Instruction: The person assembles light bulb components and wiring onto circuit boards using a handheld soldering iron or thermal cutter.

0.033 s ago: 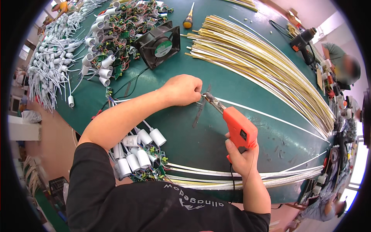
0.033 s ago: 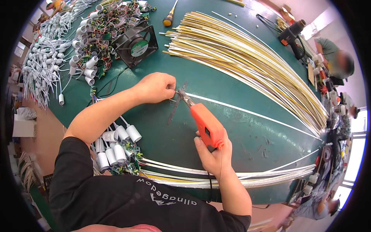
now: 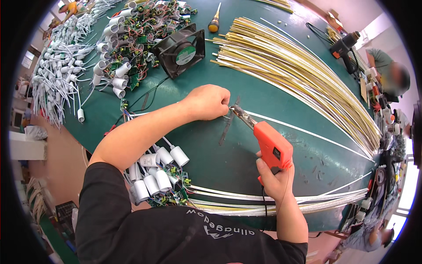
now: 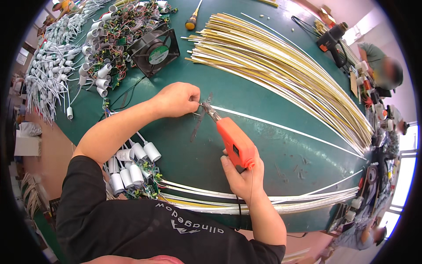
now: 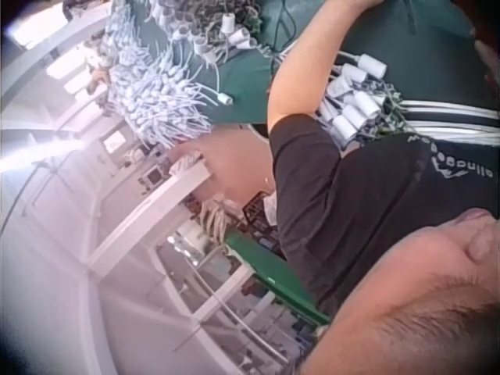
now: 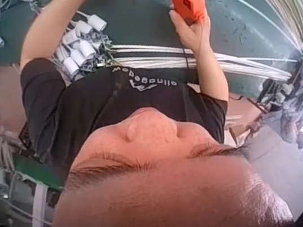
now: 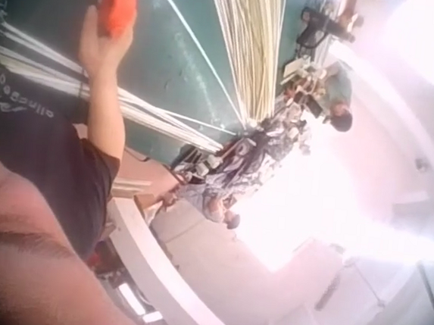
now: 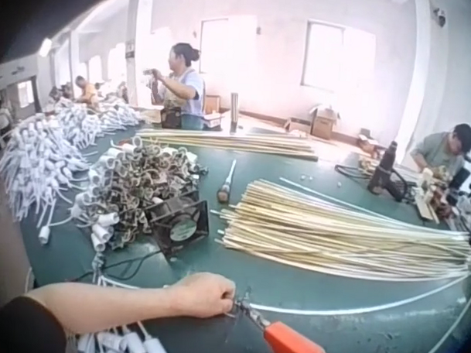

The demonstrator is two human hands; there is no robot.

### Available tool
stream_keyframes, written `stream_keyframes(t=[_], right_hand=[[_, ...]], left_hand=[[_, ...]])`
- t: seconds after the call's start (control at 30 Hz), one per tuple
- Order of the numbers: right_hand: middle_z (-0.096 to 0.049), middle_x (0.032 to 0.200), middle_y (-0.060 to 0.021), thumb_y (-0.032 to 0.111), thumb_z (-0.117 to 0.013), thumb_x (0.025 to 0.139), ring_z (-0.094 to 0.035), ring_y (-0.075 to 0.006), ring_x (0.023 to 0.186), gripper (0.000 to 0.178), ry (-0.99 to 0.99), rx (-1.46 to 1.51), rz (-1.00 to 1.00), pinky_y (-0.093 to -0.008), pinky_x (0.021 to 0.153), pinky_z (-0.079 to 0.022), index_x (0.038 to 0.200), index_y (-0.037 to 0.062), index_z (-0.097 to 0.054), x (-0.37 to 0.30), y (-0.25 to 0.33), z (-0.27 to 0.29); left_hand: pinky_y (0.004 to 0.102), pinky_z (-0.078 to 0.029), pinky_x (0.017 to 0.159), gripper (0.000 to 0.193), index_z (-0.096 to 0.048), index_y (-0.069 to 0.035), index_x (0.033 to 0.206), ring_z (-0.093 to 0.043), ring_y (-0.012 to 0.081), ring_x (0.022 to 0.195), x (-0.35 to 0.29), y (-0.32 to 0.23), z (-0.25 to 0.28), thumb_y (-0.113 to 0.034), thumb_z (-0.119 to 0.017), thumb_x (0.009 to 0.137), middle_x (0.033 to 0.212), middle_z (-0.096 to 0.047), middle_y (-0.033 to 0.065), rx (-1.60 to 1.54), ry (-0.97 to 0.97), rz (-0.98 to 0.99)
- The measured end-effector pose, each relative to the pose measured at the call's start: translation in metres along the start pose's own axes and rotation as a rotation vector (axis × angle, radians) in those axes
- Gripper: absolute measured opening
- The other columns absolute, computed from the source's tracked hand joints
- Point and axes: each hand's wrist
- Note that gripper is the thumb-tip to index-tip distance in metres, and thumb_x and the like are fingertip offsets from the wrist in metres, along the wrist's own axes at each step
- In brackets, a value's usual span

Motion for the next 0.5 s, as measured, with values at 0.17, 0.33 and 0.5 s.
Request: stream_keyframes(t=[0.17, 0.33, 0.5], right_hand=[[-0.063, 0.095, -0.0036, 0.003, -0.064, 0.083, -0.056, -0.0069, 0.071, 0.034, -0.01, 0.0, 0.018, -0.023, 0.057, -0.048, 0.115, 0.0028, -0.053, -0.0014, -0.0029, -0.0015], [-0.061, 0.087, -0.0028, 0.003, -0.065, 0.083, -0.056, -0.0069, 0.068, 0.032, -0.016, -0.01, 0.028, -0.0228, 0.056, -0.046, 0.112, 0.0016, -0.052, -0.0017, -0.0018, -0.0024], [-0.061, 0.088, -0.0029, 0.001, -0.063, 0.083, -0.057, -0.0076, 0.069, 0.03, 0.007, -0.024, -0.023, -0.0232, 0.06, -0.046, 0.111, 0.0001, -0.054, -0.0038, -0.0025, 0.0026]], left_hand=[[0.0411, -0.049, 0.071, 0.012, -0.064, -0.008, 0.081, -0.063, 0.0295, 0.081, 0.0006, -0.0008, 0.0001, -0.017, -0.059, 0.075, 0.081, -0.066, 0.0113, 0.0, 0.009, 0.005], [0.0382, -0.048, 0.065, 0.012, -0.062, -0.005, 0.079, -0.062, 0.0269, 0.07, 0.0005, -0.0019, -0.0002, -0.015, -0.062, 0.074, 0.074, -0.064, 0.0109, -0.014, -0.005, 0.011], [0.0389, -0.049, 0.067, 0.011, -0.063, -0.007, 0.08, -0.063, 0.0264, 0.074, 0.0017, -0.004, 0.0028, -0.016, -0.061, 0.075, 0.076, -0.065, 0.0104, -0.009, 0.03, 0.049]])
Point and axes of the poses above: each hand's wrist, its own x-axis towards the middle knuckle, its own z-axis out of the back of the hand, y = z × x
